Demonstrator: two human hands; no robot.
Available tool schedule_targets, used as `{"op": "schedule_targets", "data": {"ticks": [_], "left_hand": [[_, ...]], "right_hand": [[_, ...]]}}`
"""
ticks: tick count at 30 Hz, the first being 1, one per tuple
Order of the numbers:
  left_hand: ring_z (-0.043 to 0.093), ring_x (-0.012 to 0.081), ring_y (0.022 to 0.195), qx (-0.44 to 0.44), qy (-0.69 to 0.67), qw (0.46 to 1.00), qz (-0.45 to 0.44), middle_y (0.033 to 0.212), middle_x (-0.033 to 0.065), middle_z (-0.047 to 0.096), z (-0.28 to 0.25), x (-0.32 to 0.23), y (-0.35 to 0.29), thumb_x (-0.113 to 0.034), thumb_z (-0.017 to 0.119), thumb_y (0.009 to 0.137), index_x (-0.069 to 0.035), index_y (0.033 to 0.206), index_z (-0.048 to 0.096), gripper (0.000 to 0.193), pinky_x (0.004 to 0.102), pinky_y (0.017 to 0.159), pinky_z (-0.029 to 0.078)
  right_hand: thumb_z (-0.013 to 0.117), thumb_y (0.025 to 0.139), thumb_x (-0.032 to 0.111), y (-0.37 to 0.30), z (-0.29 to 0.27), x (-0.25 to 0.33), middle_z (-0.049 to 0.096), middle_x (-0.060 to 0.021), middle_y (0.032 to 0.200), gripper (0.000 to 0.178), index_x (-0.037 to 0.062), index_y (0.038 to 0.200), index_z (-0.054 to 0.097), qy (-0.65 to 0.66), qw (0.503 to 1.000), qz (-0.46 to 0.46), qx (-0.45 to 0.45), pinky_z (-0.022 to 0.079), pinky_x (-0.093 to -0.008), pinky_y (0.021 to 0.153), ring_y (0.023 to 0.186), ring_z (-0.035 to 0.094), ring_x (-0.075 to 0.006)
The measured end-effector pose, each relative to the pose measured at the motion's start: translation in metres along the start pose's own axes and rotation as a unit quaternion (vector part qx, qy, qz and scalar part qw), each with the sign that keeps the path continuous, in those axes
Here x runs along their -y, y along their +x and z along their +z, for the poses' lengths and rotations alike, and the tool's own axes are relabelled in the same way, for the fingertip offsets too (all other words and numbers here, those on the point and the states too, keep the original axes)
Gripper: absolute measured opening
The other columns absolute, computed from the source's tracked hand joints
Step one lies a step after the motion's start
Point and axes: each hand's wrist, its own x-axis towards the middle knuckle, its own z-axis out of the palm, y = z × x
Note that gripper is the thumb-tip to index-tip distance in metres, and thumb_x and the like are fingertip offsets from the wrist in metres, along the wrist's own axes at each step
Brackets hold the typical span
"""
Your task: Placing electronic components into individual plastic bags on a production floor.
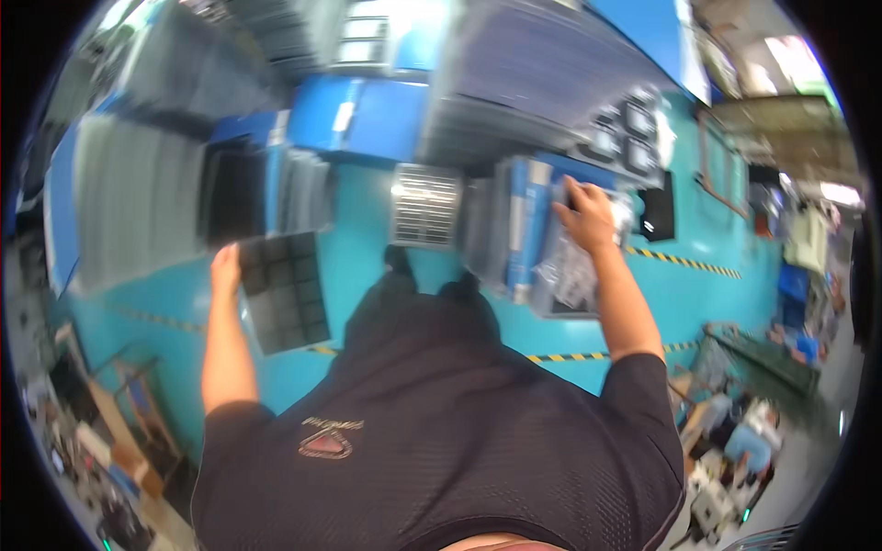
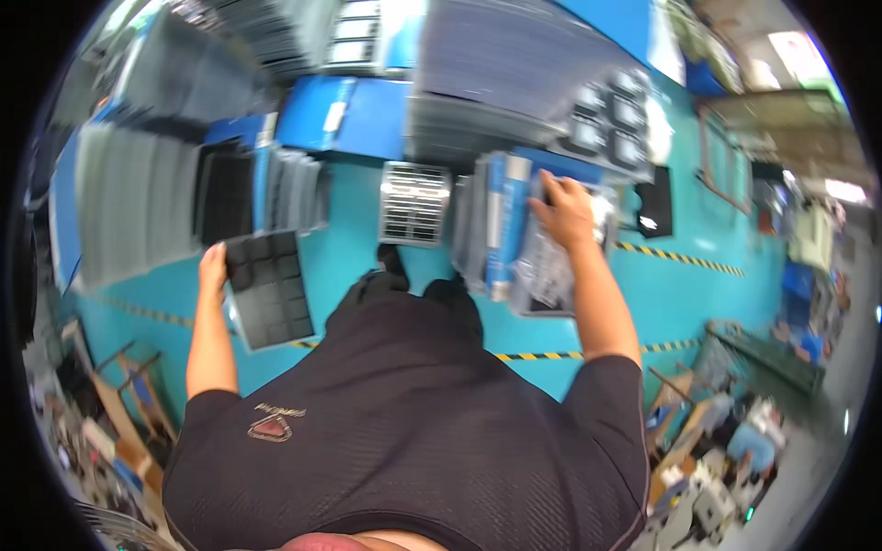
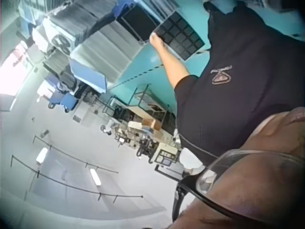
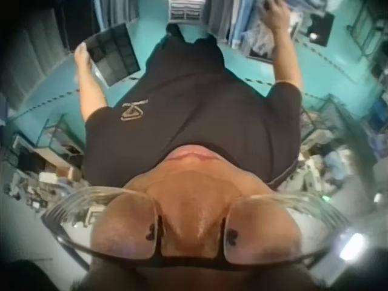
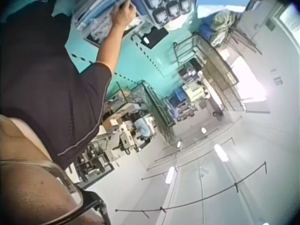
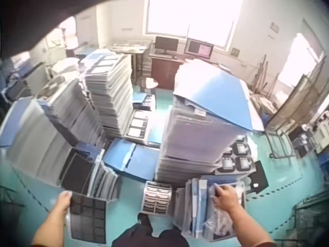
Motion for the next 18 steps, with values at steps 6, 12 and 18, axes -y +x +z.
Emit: {"op": "schedule_targets", "data": {"ticks": [6,12,18], "left_hand": [[0.058,0.0283,0.12,-0.063,0.079,0.989,0.112,0.126,0.0188,0.064,-0.057,-0.07,0.091,-0.033,0.06,0.098,-0.001,0.131,0.058,0.047,0.0388,0.102,0.044],[0.043,0.0391,0.138,-0.108,0.22,0.964,0.101,0.148,0.0298,0.042,-0.064,-0.104,0.139,-0.035,0.061,0.095,-0.003,0.154,0.027,0.074,0.0444,0.113,0.036],[0.036,0.032,0.144,0.233,0.191,0.953,0.024,0.153,0.0234,0.039,0.073,0.004,0.032,-0.035,0.066,0.092,0.002,0.15,0.035,0.076,0.0398,0.117,0.031]], "right_hand": [[0.074,0.086,0.027,-0.007,0.002,-0.008,0.064,-0.0133,0.11,0.045,0.0096,0.126,0.066,-0.024,1.0,0.018,-0.006,0.052,-0.04,0.084,0.099,0.064,-0.0324],[0.069,0.09,0.021,-0.016,0.013,-0.024,0.063,-0.0142,0.111,0.035,0.0087,0.123,0.066,-0.019,1.0,0.0,-0.019,0.052,-0.0406,0.085,0.099,0.063,-0.0345],[0.065,0.09,0.013,0.005,0.02,-0.022,0.065,-0.0143,0.106,0.024,0.0094,0.113,0.067,0.021,1.0,-0.012,-0.016,0.054,-0.0425,0.082,0.096,0.065,-0.0356]]}}
